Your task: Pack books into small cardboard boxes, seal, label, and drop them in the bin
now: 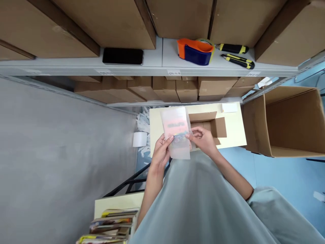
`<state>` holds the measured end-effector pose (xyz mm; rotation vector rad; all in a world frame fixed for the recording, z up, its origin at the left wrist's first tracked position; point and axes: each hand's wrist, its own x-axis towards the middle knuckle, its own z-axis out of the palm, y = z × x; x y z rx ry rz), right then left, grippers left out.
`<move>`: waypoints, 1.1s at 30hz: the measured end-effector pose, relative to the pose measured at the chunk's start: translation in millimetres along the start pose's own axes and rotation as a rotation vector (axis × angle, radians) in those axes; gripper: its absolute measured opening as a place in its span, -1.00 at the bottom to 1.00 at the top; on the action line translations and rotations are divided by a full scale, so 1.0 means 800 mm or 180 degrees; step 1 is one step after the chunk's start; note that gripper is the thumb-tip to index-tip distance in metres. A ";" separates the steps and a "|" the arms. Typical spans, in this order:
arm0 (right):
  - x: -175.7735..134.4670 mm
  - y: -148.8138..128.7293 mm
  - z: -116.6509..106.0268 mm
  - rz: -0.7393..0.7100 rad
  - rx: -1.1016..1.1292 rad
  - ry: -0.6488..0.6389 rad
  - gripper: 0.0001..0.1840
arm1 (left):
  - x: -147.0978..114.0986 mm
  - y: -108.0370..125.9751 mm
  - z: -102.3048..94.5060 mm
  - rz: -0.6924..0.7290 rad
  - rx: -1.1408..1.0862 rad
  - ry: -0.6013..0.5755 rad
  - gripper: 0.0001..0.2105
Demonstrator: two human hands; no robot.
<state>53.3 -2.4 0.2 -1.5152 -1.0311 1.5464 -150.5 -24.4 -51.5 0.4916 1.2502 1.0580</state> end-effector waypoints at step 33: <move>-0.009 0.024 -0.115 -0.0518 -0.1061 0.0370 -0.56 | -0.004 -0.102 0.085 0.0281 0.0342 -0.0202 -0.46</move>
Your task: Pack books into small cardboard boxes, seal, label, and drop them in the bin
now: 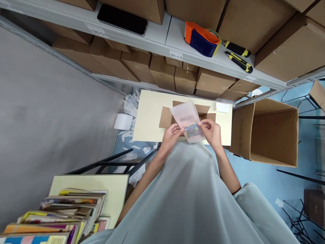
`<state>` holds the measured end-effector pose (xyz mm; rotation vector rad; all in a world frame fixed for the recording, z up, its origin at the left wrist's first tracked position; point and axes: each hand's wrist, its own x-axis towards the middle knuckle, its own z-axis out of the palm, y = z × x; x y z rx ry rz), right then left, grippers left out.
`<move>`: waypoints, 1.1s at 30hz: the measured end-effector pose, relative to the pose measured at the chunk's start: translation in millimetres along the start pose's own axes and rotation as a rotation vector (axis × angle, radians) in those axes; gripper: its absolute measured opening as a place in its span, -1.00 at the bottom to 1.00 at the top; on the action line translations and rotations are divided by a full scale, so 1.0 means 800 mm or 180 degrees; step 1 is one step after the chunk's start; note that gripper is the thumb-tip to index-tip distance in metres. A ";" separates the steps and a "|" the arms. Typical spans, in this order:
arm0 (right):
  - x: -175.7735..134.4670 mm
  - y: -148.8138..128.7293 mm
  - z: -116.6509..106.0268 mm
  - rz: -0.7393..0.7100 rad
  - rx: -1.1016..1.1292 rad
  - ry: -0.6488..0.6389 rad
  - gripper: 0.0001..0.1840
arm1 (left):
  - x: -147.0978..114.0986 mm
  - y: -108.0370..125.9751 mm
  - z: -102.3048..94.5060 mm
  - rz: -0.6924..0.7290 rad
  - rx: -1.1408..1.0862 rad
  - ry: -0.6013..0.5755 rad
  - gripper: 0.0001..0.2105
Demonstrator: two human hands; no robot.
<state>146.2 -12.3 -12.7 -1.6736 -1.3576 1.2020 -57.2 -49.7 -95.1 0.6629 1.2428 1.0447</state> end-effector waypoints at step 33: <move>0.130 0.088 0.078 -0.0264 -0.3211 -0.1817 -0.65 | 0.000 -0.002 -0.069 0.1100 0.2289 0.0968 -0.74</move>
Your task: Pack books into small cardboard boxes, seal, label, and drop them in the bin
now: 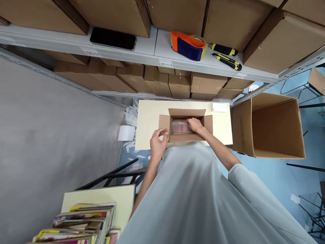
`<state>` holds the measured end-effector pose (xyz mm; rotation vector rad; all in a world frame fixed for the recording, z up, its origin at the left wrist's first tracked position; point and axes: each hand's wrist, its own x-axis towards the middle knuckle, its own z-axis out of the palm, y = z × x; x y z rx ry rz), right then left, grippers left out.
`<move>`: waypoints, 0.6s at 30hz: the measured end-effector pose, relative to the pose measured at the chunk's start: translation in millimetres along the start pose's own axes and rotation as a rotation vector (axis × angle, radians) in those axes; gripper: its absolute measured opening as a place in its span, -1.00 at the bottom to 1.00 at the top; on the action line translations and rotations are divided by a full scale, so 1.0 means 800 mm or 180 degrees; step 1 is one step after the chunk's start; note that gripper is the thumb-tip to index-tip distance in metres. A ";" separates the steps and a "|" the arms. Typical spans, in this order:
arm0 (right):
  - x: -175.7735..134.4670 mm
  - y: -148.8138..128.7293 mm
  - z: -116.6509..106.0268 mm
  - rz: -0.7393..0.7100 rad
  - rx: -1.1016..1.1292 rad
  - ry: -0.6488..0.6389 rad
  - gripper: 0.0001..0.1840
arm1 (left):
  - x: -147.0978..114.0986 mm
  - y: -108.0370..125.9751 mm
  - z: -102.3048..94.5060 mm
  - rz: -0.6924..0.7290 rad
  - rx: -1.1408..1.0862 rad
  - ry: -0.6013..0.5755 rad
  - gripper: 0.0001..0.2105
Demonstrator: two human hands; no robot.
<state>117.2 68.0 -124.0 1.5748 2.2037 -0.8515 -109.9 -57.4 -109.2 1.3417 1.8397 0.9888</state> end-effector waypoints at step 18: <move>-0.168 0.131 0.037 0.0976 0.2994 0.2164 -0.47 | 0.040 -0.062 -0.013 -0.0809 -0.0011 0.0048 -0.57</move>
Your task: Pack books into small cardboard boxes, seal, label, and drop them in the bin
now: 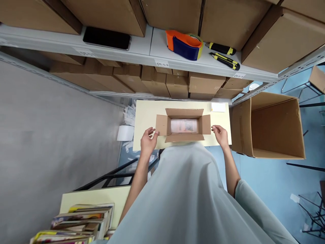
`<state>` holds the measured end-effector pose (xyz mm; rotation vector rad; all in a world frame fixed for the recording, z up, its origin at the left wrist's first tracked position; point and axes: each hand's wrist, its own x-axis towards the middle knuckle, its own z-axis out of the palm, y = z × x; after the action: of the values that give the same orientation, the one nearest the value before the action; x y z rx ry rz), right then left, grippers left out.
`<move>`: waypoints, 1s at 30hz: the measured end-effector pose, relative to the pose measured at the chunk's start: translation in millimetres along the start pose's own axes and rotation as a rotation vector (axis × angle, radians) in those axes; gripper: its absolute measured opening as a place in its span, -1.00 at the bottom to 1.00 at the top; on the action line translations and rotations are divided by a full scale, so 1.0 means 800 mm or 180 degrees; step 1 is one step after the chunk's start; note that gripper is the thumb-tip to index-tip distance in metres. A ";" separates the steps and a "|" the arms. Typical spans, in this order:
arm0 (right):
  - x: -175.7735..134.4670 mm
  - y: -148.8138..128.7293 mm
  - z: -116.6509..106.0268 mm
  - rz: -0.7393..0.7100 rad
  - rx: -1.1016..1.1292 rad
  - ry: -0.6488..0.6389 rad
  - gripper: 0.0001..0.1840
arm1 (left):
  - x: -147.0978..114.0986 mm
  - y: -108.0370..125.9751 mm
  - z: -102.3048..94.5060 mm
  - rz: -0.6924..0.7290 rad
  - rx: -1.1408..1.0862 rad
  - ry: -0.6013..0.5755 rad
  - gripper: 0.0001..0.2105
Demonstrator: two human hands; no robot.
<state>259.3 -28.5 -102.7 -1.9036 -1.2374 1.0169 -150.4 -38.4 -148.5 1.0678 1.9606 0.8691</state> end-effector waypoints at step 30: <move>0.070 -0.027 0.076 -0.1223 -0.0968 -0.0738 0.18 | 0.058 0.068 0.053 0.1846 0.0852 -0.0738 0.21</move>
<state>211.8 37.3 -128.9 -1.6947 -1.8981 0.8970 -111.8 34.7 -138.0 1.8620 1.6182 0.7371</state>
